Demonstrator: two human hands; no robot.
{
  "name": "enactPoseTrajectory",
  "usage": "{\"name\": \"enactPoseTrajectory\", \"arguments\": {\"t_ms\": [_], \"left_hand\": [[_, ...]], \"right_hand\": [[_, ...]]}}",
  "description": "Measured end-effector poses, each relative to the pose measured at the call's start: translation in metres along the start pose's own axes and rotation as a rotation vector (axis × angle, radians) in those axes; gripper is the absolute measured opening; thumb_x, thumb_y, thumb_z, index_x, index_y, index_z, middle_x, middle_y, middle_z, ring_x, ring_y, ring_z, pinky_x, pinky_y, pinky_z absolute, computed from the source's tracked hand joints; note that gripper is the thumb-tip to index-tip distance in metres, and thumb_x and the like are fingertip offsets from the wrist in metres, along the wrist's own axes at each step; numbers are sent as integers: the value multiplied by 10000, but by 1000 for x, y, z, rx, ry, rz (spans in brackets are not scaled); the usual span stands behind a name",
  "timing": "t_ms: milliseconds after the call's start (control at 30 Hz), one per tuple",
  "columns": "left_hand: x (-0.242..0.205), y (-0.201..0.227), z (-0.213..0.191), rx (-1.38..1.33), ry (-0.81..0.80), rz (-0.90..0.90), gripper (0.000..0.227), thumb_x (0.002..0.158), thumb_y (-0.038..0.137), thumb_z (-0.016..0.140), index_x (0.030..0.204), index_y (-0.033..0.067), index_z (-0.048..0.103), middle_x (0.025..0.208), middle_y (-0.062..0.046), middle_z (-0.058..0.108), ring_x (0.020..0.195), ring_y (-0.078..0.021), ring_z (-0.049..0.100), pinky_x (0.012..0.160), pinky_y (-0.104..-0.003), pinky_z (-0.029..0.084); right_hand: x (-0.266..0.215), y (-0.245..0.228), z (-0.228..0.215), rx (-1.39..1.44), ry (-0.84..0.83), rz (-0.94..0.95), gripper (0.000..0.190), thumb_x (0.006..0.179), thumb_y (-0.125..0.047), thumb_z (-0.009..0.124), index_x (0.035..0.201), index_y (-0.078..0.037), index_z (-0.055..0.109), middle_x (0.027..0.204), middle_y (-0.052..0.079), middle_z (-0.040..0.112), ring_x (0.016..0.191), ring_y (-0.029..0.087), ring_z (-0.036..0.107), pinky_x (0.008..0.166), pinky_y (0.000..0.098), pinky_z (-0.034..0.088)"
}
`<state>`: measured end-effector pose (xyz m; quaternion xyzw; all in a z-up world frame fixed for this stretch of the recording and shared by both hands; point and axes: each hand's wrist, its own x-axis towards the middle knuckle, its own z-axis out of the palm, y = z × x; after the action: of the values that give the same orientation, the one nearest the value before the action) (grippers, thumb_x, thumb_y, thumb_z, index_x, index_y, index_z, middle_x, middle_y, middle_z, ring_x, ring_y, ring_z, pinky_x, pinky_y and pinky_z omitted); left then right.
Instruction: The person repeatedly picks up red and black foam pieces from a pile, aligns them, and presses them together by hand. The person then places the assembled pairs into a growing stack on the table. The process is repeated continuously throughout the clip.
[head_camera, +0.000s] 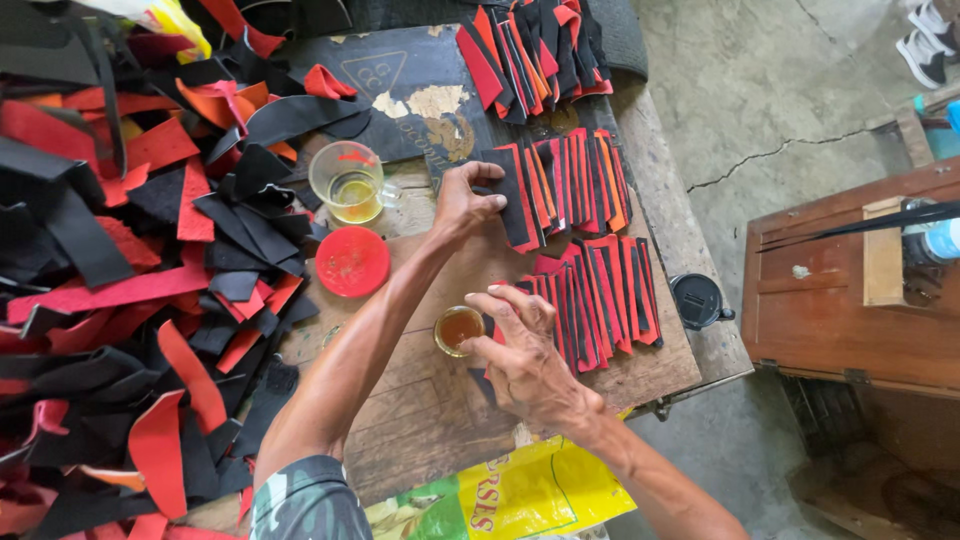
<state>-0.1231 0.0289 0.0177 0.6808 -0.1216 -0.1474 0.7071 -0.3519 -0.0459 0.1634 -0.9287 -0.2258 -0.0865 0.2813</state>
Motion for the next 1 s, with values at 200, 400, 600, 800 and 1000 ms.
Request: {"name": "enactPoseTrajectory", "arguments": {"t_ms": [200, 400, 600, 800, 1000], "left_hand": [[8, -11, 7, 239, 36, 15, 399, 718, 31, 788, 1111, 6, 724, 991, -119, 734, 903, -208, 717, 806, -336, 600], [-4, 29, 15, 720, 36, 106, 362, 712, 143, 853, 1036, 31, 735, 1033, -212, 632, 1014, -388, 624, 898, -488, 513], [32, 46, -4, 728, -1, 44, 334, 751, 163, 841, 997, -20, 710, 1091, -243, 611, 1028, -379, 634, 922, -439, 524], [112, 17, -22, 759, 210, 475, 543, 759, 21, 796, 1252, -104, 604, 1260, -264, 617, 1144, -415, 614, 991, -431, 512], [136, -10, -24, 878, 84, 455, 465, 766, 47, 815, 1177, -76, 636, 1304, -262, 618, 1180, -418, 600, 1007, -446, 496]], "right_hand": [[6, 3, -1, 54, -12, 16, 287, 746, 5, 647, 988, -125, 732, 1441, 122, 519, 1396, 354, 401, 1118, 515, 272], [12, 6, -6, 114, -58, 22, 307, 721, 13, 651, 976, -136, 737, 1457, 121, 508, 1410, 359, 390, 1126, 524, 265], [11, 10, -9, 159, -106, 44, 311, 712, -1, 673, 981, -141, 743, 1459, 135, 500, 1408, 373, 378, 1116, 533, 257], [12, 11, -3, 169, -101, 26, 288, 747, -52, 719, 1024, -126, 743, 1451, 137, 509, 1391, 370, 403, 1103, 534, 265], [12, 12, -2, 194, -121, 53, 271, 757, -37, 731, 1023, -90, 733, 1439, 142, 517, 1383, 367, 416, 1094, 534, 274]]}}
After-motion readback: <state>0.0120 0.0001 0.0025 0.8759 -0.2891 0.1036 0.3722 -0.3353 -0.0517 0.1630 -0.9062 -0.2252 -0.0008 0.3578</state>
